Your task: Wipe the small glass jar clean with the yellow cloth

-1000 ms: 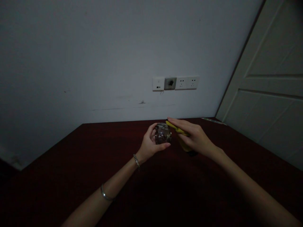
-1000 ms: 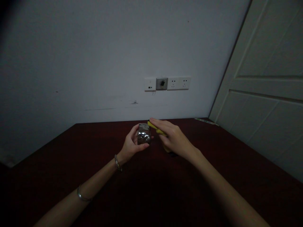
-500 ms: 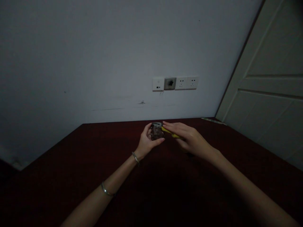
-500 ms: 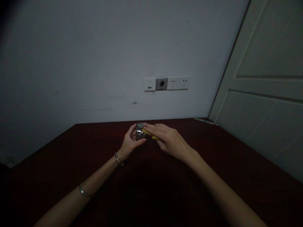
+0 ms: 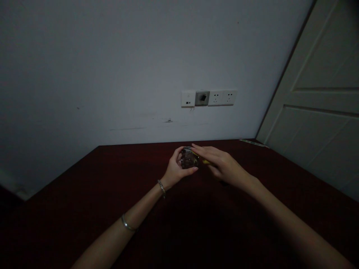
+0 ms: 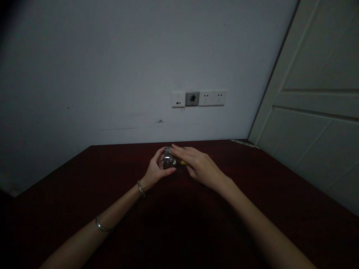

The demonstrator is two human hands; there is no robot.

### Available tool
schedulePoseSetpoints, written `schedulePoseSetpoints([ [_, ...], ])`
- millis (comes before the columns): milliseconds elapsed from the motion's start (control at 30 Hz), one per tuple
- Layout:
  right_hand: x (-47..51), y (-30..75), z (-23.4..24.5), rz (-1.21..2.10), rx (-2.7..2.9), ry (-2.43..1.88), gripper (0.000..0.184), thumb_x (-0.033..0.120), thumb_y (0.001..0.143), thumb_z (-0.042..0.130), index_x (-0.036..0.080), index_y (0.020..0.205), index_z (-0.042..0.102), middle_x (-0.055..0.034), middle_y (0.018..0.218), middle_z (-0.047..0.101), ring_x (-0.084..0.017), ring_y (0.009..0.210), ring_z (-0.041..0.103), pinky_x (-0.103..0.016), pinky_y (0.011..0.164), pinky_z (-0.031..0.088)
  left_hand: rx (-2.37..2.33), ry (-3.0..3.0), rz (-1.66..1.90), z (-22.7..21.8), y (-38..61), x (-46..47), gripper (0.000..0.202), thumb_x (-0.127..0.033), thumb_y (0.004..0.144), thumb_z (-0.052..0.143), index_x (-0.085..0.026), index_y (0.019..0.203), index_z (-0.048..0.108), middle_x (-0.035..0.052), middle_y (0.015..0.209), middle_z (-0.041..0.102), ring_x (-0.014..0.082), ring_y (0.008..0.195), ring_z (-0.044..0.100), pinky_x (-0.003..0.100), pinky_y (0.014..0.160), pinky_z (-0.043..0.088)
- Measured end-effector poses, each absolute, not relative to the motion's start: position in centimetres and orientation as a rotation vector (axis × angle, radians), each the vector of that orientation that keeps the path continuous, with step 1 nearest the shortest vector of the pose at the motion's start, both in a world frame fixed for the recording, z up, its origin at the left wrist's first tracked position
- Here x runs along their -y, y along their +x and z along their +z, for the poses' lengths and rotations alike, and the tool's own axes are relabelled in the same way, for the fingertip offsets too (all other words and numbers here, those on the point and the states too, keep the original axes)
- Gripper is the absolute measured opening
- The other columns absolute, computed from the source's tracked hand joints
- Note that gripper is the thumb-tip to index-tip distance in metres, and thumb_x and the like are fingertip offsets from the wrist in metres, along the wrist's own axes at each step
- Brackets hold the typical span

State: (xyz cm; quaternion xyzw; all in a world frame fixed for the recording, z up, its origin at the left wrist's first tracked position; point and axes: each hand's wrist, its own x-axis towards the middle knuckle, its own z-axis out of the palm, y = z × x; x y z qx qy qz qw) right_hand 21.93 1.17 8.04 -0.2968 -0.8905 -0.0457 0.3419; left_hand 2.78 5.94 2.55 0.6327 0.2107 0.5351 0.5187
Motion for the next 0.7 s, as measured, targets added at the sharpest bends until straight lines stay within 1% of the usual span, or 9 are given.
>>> schedulePoseSetpoints([
  [100, -0.8, 22.0, 8.5, -0.158, 2.382, -0.758, 0.076, -0.008, 0.073, 0.046, 0.028, 0.14, 0.04, -0.003, 0.142, 0.047, -0.021, 0.127, 0.047, -0.045, 0.103, 0.045, -0.499, 1.502, 1.281, 2.5, 2.8, -5.9, 0.079, -0.026, 0.055, 0.085, -0.018, 0.119, 0.04, 0.0126, 0.117, 0.058, 0.0279, 0.112, 0.057, 0.049, 0.102, 0.041],
  [167, -0.9, 22.1, 8.6, -0.151, 2.376, -0.744, 0.074, -0.006, 0.074, 0.047, 0.029, 0.139, 0.041, -0.002, 0.14, 0.049, -0.02, 0.125, 0.049, -0.045, 0.102, 0.046, -0.506, 1.49, 1.279, 2.5, 2.8, -5.9, 0.078, -0.026, 0.055, 0.085, -0.019, 0.119, 0.041, 0.0126, 0.117, 0.058, 0.028, 0.111, 0.057, 0.05, 0.102, 0.041],
  [267, -1.4, 22.3, 8.2, -0.108, 2.282, -0.774, 0.076, -0.005, 0.073, 0.044, 0.03, 0.14, 0.039, -0.002, 0.141, 0.049, -0.019, 0.124, 0.05, -0.045, 0.103, 0.045, -0.509, 1.478, 1.257, 2.7, 2.7, -5.7, 0.079, -0.025, 0.055, 0.086, -0.019, 0.12, 0.041, 0.0117, 0.114, 0.059, 0.0273, 0.107, 0.06, 0.05, 0.101, 0.042],
  [400, -2.0, 22.1, 7.4, -0.049, 2.162, -0.844, 0.075, -0.004, 0.074, 0.043, 0.028, 0.141, 0.039, -0.0041, 0.138, 0.052, -0.02, 0.125, 0.05, -0.046, 0.104, 0.043, -0.48, 1.434, 1.244, 3.0, 2.8, -5.4, 0.08, -0.026, 0.055, 0.086, -0.018, 0.121, 0.041, 0.0114, 0.113, 0.059, 0.0267, 0.102, 0.062, 0.049, 0.097, 0.045],
  [567, -1.9, 21.4, 7.1, -0.015, 2.144, -0.788, 0.074, -0.003, 0.075, 0.042, 0.029, 0.142, 0.037, -0.0031, 0.14, 0.049, -0.019, 0.127, 0.048, -0.044, 0.106, 0.041, -0.474, 1.375, 1.264, 3.2, 3.1, -5.2, 0.074, -0.025, 0.057, 0.084, -0.019, 0.119, 0.044, 0.0105, 0.11, 0.061, 0.0243, 0.097, 0.063, 0.045, 0.091, 0.05],
  [700, -1.8, 21.2, 6.9, -0.014, 2.149, -0.753, 0.075, -0.002, 0.076, 0.042, 0.028, 0.144, 0.034, -0.0042, 0.142, 0.047, -0.018, 0.129, 0.046, -0.043, 0.107, 0.04, -0.49, 1.316, 1.302, 3.4, 3.3, -5.0, 0.067, -0.024, 0.058, 0.083, -0.018, 0.114, 0.046, 0.0086, 0.107, 0.062, 0.022, 0.093, 0.063, 0.04, 0.083, 0.054],
])
